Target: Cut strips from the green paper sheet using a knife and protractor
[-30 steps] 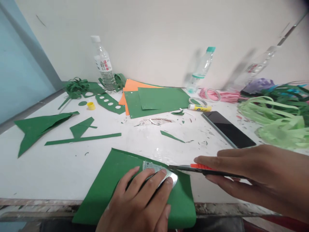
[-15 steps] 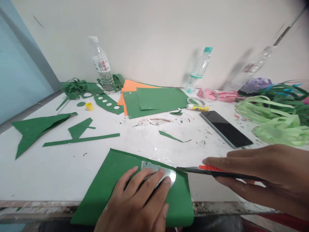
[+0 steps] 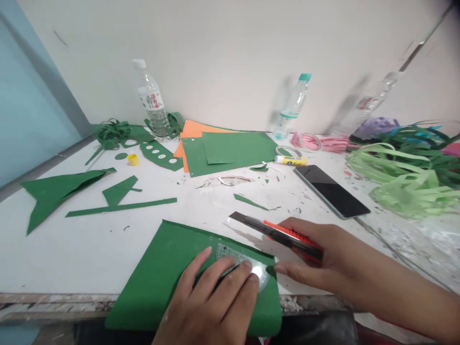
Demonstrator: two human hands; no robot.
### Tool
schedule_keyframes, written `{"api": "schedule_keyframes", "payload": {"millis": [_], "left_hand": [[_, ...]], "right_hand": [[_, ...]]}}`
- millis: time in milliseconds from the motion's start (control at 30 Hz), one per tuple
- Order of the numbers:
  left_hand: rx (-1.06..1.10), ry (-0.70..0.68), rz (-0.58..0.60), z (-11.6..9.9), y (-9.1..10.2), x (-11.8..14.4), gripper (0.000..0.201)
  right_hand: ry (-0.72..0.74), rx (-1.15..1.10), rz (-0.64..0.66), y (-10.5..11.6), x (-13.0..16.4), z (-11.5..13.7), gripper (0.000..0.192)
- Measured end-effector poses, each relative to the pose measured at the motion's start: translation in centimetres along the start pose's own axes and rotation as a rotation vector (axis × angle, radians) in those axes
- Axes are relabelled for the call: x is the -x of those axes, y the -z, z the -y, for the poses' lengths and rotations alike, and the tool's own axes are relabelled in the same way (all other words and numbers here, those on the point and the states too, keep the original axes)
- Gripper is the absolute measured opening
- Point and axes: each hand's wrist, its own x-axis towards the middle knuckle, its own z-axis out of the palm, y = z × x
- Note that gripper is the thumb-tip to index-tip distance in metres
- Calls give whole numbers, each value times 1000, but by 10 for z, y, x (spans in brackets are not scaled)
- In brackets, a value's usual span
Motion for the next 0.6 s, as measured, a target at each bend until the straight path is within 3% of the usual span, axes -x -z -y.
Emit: {"api": "schedule_keyframes", "payload": {"millis": [100,433,600], "left_hand": [[22,0,-10,-5,-1,-3,30],[86,-11,22,-10,-10,-13,29],[66,-11,141,-8,-8,-14,26]], "right_hand": [[-8,-48,125,-8,-8,0,14],[7,-121,131,-6,-13,-10,12],[54,-168,100,-1,-12,-7,22]]}}
